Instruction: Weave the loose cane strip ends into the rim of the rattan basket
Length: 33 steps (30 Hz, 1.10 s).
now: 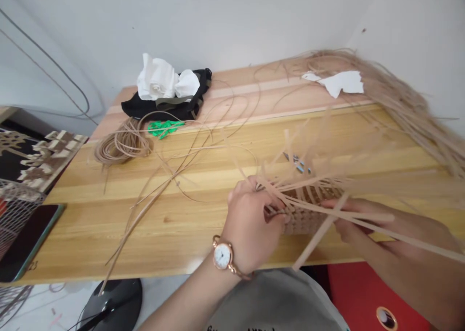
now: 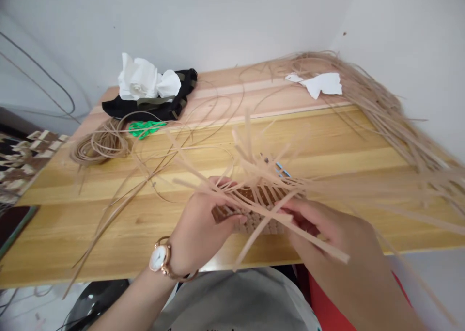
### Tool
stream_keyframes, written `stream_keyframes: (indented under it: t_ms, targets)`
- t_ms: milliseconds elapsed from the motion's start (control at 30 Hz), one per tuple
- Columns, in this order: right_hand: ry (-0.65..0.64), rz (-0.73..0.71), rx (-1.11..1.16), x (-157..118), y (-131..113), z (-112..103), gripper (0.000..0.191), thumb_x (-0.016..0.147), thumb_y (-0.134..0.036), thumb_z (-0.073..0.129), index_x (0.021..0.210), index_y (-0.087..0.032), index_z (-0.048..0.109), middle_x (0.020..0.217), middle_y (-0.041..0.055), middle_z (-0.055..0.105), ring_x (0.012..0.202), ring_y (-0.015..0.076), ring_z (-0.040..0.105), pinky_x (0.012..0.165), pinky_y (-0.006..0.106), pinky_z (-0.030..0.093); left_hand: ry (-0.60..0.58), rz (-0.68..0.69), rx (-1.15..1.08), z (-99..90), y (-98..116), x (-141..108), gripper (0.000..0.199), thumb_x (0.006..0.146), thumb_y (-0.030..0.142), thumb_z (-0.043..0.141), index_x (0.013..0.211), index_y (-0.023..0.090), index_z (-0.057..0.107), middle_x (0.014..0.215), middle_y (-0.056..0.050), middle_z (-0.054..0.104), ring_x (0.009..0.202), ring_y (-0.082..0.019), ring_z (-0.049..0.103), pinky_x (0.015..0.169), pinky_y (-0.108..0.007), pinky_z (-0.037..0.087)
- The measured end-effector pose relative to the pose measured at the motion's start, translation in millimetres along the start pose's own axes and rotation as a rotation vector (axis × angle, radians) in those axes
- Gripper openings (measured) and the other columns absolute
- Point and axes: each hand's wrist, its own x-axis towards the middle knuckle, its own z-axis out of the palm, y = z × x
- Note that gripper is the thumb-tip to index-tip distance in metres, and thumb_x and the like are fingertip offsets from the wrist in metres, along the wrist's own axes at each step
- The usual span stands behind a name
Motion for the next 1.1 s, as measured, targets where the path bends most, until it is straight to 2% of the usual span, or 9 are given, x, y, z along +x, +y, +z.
stream_keyframes:
  t_ms: [100, 200, 300, 367, 467, 600, 700, 933, 1100]
  targets:
    - [0.030, 0.083, 0.086, 4, -2, 5, 0.016, 0.077, -0.038, 0.054, 0.082, -0.029, 0.065, 0.076, -0.0044, 0.068, 0.061, 0.0143, 0.062, 0.047, 0.023, 0.044, -0.010, -0.036, -0.001, -4.0, 0, 7, 0.007, 0.064, 0.017, 0.070, 0.069, 0.022, 0.070, 0.086, -0.004, 0.064, 0.096, -0.024, 0.052, 0.089, -0.041, 0.041]
    - [0.171, 0.183, 0.104, 8, -5, 18, 0.024, 0.075, -0.046, 0.055, 0.077, -0.023, 0.060, 0.084, 0.0023, 0.064, 0.073, 0.0202, 0.060, 0.060, 0.031, 0.046, 0.012, -0.056, -0.028, -6.4, 0, 12, 0.006, 0.063, 0.017, 0.070, 0.069, 0.019, 0.070, 0.083, -0.005, 0.065, 0.094, -0.023, 0.054, 0.089, -0.038, 0.041]
    - [0.204, 0.329, 0.239, 10, -6, 35, 0.043, 0.071, -0.057, 0.057, 0.094, -0.021, 0.052, 0.097, 0.0077, 0.060, 0.085, 0.0263, 0.058, 0.072, 0.042, 0.046, -0.009, -0.083, -0.040, -6.8, 1, 17, 0.006, 0.063, 0.018, 0.070, 0.068, 0.017, 0.070, 0.080, -0.006, 0.066, 0.093, -0.022, 0.056, 0.087, -0.035, 0.042]
    - [0.186, 0.392, 0.419, 10, -5, 47, 0.052, 0.073, -0.057, 0.054, 0.110, -0.021, 0.044, 0.106, 0.0096, 0.058, 0.091, 0.0262, 0.058, 0.077, 0.045, 0.046, -0.008, -0.095, -0.040, -6.1, 2, 18, 0.008, 0.061, 0.022, 0.073, 0.066, 0.016, 0.070, 0.078, -0.006, 0.067, 0.094, -0.022, 0.056, 0.087, -0.034, 0.042]
    - [0.254, 0.379, 0.591, 7, -6, 66, 0.059, 0.075, -0.051, 0.056, 0.121, -0.019, 0.038, 0.115, 0.0125, 0.053, 0.098, 0.0250, 0.055, 0.083, 0.045, 0.046, 0.014, -0.082, -0.015, -4.8, 2, 18, 0.014, 0.062, 0.029, 0.073, 0.065, 0.016, 0.069, 0.078, -0.006, 0.067, 0.095, -0.022, 0.056, 0.086, -0.033, 0.042]
    - [0.424, 0.378, 0.645, 4, -9, 86, 0.055, 0.074, -0.047, 0.059, 0.119, -0.019, 0.042, 0.116, 0.0124, 0.051, 0.096, 0.0238, 0.055, 0.081, 0.043, 0.047, 0.032, -0.054, 0.048, -4.6, 3, 16, 0.013, 0.064, 0.029, 0.071, 0.065, 0.017, 0.068, 0.078, -0.006, 0.067, 0.096, -0.022, 0.056, 0.085, -0.033, 0.042]
    - [0.489, 0.363, 0.677, 2, -11, 94, 0.056, 0.074, -0.045, 0.060, 0.120, -0.018, 0.042, 0.117, 0.0125, 0.049, 0.100, 0.0244, 0.053, 0.084, 0.043, 0.045, 0.013, -0.073, 0.035, -5.4, 4, 16, 0.013, 0.065, 0.029, 0.070, 0.064, 0.017, 0.068, 0.076, -0.006, 0.068, 0.096, -0.023, 0.056, 0.084, -0.033, 0.042]
    - [0.522, 0.311, 0.707, -4, -14, 97, 0.053, 0.075, -0.037, 0.062, 0.121, -0.020, 0.042, 0.116, 0.0110, 0.050, 0.099, 0.0237, 0.053, 0.084, 0.041, 0.045, -0.037, -0.110, 0.071, -7.3, 5, 19, 0.010, 0.065, 0.026, 0.068, 0.065, 0.016, 0.069, 0.082, -0.008, 0.069, 0.095, -0.025, 0.058, 0.086, -0.037, 0.042]
    - [0.522, 0.297, 0.788, -6, -18, 98, 0.049, 0.077, -0.034, 0.060, 0.121, -0.023, 0.041, 0.114, 0.0094, 0.050, 0.103, 0.0233, 0.051, 0.086, 0.042, 0.044, -0.065, -0.128, 0.132, -9.1, 10, 18, 0.003, 0.066, 0.020, 0.067, 0.065, 0.017, 0.069, 0.080, -0.005, 0.069, 0.094, -0.025, 0.059, 0.090, -0.040, 0.040]
